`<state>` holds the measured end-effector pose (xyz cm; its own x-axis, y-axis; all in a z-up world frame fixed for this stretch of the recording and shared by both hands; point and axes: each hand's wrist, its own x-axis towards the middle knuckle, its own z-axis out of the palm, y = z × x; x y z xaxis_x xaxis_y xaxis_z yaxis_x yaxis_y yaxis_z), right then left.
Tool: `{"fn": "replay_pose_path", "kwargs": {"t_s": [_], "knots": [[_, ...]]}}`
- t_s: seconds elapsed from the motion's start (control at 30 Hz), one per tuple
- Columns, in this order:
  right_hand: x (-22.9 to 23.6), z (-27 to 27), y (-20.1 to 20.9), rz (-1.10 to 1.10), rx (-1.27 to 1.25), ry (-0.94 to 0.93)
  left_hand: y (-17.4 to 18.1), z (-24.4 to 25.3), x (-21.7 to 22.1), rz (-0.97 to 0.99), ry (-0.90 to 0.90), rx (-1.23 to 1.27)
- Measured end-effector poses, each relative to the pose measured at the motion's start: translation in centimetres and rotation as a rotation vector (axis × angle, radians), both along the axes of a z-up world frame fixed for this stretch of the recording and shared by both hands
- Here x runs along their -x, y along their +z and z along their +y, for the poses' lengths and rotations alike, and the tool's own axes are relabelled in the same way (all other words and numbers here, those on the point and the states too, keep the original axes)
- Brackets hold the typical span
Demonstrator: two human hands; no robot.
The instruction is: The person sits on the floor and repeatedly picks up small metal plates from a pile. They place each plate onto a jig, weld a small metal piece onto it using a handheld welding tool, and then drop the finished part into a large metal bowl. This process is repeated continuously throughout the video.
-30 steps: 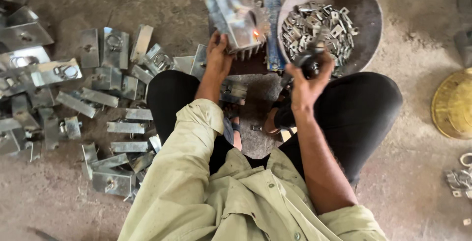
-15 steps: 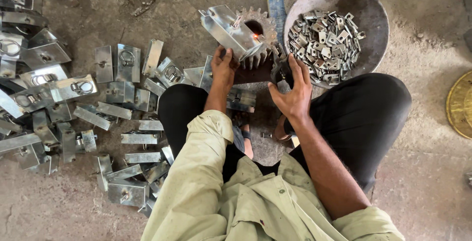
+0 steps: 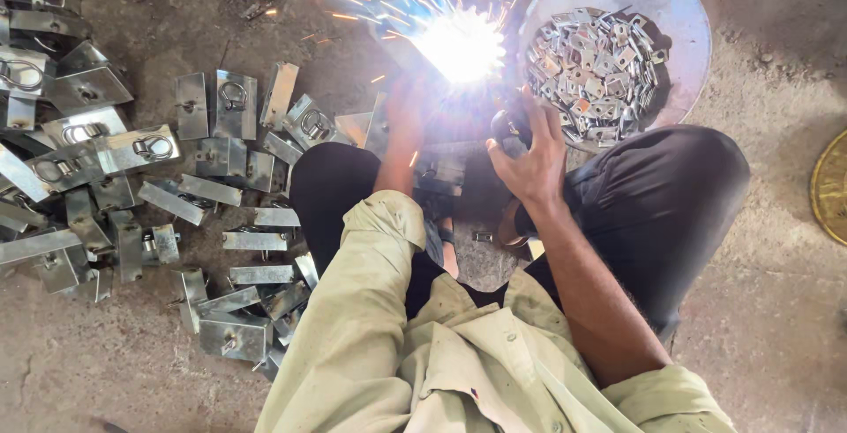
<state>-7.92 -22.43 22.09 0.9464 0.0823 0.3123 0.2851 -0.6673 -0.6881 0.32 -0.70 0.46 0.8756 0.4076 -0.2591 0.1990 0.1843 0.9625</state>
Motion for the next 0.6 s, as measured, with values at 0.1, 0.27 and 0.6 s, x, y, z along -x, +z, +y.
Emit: {"fn": "replay_pose_path", "kwargs": {"t_s": [0.1,0.27,0.6], "knots": [[-0.1,-0.1,-0.3,0.055,-0.005,-0.009,3.1,-0.2,1.2,0.006,0.032,0.339],[-0.3,-0.3,-0.6,0.017,-0.019,0.01,1.2,-0.2,0.8,0.005,0.059,0.365],[-0.4,-0.4,0.1,0.018,-0.047,-0.002,1.2,0.0,1.0,-0.007,0.02,0.371]]}}
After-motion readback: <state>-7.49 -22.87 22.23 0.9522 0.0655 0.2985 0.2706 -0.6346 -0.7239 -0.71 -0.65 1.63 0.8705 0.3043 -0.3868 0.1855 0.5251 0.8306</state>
